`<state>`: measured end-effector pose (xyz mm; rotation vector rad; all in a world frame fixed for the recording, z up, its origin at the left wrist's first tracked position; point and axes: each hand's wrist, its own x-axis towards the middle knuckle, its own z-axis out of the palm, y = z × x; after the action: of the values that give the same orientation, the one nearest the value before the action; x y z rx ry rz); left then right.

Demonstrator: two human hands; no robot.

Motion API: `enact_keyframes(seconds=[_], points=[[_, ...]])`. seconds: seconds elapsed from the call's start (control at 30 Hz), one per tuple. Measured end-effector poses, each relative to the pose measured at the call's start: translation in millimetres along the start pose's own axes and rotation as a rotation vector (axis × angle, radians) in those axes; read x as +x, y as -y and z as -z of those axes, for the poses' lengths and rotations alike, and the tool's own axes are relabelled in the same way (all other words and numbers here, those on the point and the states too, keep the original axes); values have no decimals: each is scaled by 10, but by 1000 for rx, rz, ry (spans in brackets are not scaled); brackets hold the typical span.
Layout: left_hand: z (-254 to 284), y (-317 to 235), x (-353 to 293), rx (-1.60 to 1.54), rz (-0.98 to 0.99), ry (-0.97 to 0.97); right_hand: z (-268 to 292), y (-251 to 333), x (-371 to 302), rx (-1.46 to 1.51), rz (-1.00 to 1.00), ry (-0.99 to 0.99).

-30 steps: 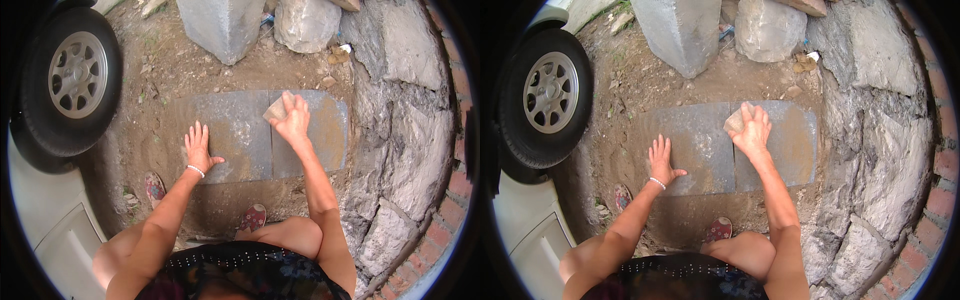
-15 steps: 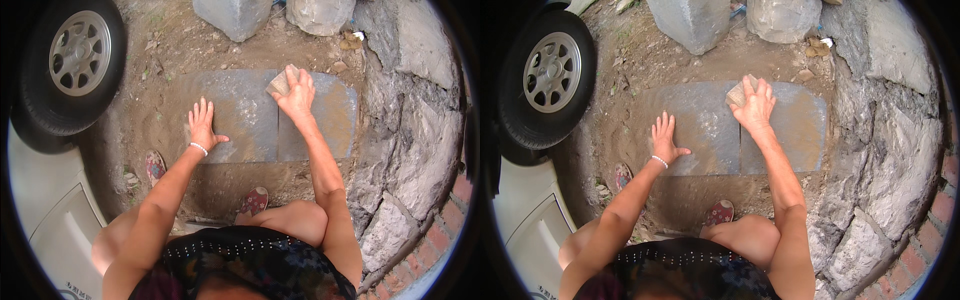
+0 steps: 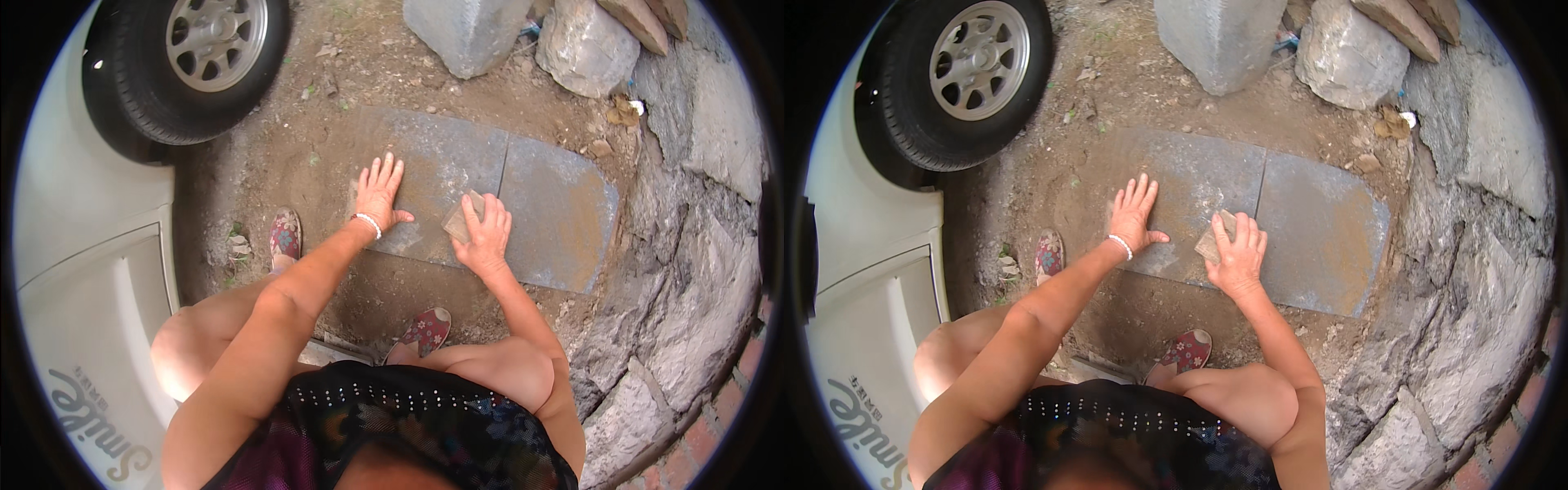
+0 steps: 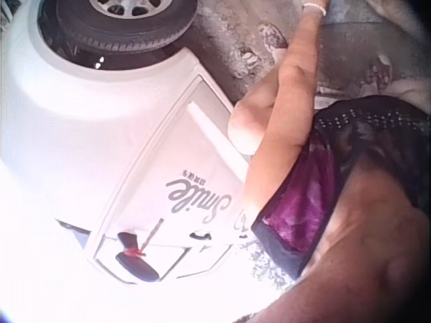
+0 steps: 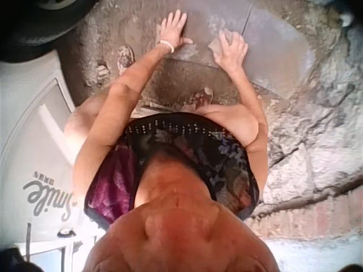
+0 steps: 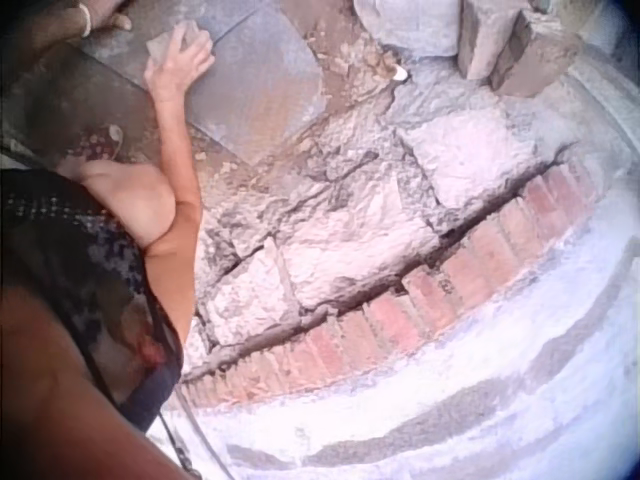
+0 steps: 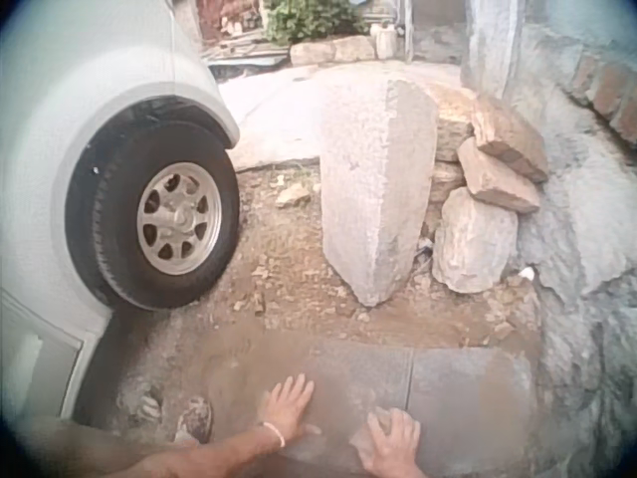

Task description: The person replaces and levels floor tiles on a dirt surface by hand, using a small stone block to tamp them down.

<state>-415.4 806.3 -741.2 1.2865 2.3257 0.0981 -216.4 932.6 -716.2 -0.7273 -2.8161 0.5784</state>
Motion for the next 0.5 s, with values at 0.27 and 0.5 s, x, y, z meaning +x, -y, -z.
enact_keyframes(seconds=[0.27,0.5], points=[[422,517,-852,292,-491,806,48,102,-170,59,147,184],[1354,1669,-894,778,-104,965,122,198,-39,-41,165,394]])
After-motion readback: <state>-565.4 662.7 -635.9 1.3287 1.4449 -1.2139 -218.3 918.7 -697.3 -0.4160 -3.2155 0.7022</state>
